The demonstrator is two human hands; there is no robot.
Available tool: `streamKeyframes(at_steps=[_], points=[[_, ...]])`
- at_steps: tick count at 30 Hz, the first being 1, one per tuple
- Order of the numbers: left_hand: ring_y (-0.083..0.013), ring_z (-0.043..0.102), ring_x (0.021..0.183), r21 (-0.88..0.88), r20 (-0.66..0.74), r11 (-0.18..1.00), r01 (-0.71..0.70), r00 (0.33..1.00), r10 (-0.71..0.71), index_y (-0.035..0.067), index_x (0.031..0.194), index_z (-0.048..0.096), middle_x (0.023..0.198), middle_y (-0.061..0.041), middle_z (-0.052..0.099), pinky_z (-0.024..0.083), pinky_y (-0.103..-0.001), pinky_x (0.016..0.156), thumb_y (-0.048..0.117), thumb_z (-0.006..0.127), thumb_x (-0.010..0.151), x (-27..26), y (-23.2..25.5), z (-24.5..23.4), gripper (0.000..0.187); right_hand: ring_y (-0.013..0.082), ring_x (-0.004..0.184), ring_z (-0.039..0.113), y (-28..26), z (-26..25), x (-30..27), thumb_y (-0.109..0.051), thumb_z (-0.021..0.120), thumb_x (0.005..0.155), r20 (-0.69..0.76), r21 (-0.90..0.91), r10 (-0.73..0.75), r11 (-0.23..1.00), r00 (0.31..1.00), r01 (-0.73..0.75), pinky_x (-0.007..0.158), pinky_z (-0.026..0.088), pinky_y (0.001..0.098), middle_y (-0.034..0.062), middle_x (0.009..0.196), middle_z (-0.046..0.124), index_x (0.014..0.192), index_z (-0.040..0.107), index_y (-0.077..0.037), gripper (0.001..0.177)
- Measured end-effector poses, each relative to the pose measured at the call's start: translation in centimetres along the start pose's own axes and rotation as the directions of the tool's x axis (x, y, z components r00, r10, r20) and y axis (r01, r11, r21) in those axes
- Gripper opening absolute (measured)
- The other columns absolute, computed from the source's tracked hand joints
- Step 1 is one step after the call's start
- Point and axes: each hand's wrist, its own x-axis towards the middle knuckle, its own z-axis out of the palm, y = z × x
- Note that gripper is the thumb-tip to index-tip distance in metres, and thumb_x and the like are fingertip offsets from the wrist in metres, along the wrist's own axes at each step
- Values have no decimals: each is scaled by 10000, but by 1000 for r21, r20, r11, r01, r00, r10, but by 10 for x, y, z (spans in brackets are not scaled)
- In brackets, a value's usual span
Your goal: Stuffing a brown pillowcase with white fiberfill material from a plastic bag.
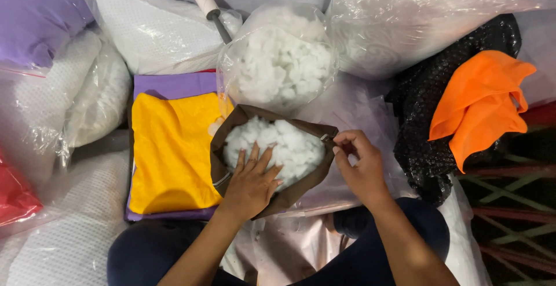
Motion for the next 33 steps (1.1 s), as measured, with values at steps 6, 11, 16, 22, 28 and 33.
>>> streamKeyframes(at_steps=[6, 11, 16, 22, 28, 33], points=[[-479, 417, 1423, 63, -307, 998, 23, 952, -2, 102, 1338, 552, 1350, -178, 519, 306, -667, 1125, 441, 518, 1030, 13, 14, -22, 460, 275, 803, 690, 6, -7, 18, -53, 653, 904, 28, -277, 208, 941, 978, -193, 769, 579, 427, 123, 879, 725, 1023, 682, -92, 128], [-484, 196, 1510, 80, -188, 996, -38, 981, 53, 226, 1540, 408, 1548, -161, 345, 163, -654, 1175, 405, 485, 1043, 38, 21, -23, 534, 251, 880, 710, 9, -6, 23, -79, 630, 923, 37, -290, 259, 927, 965, -238, 847, 584, 409, 102, 936, 735, 1055, 683, -111, 146], [-345, 116, 1567, 95, 245, 995, -7, 969, -16, 298, 1580, 360, 1576, -93, 421, -8, -578, 1256, 432, 474, 1041, 64, 12, -3, 566, 225, 870, 681, 17, -1, 31, -48, 612, 923, 30, -173, 238, 958, 971, -230, 871, 569, 389, 110, 914, 707, 1056, 665, -88, 149], [-405, 197, 1531, -31, 160, 996, -86, 983, 90, 301, 1554, 429, 1599, -147, 378, 97, -628, 1213, 588, 344, 1043, 70, 24, -32, 593, 259, 980, 712, 1, -6, 37, -107, 589, 926, 101, -361, 371, 878, 923, -314, 877, 583, 403, 103, 1001, 731, 1088, 664, -132, 180], [-172, 715, 862, 119, -553, 980, -160, 809, 199, 235, 1065, 776, 927, 14, 689, 535, -323, 809, 350, 549, 955, 105, 1, -65, 277, 230, 924, 722, 1, -4, 41, -158, 608, 945, 73, -409, 377, 856, 923, -317, 792, 604, 404, 57, 963, 738, 1071, 666, -162, 139], [-468, 646, 1100, 46, -245, 924, 380, 901, -358, 300, 1536, 460, 1372, -173, 471, 596, -579, 811, 481, 730, 858, 167, -18, -75, 752, 263, 847, 734, 4, 4, 38, -191, 637, 929, 48, -400, 273, 887, 961, -231, 737, 608, 420, 75, 904, 722, 1011, 671, -149, 98]])
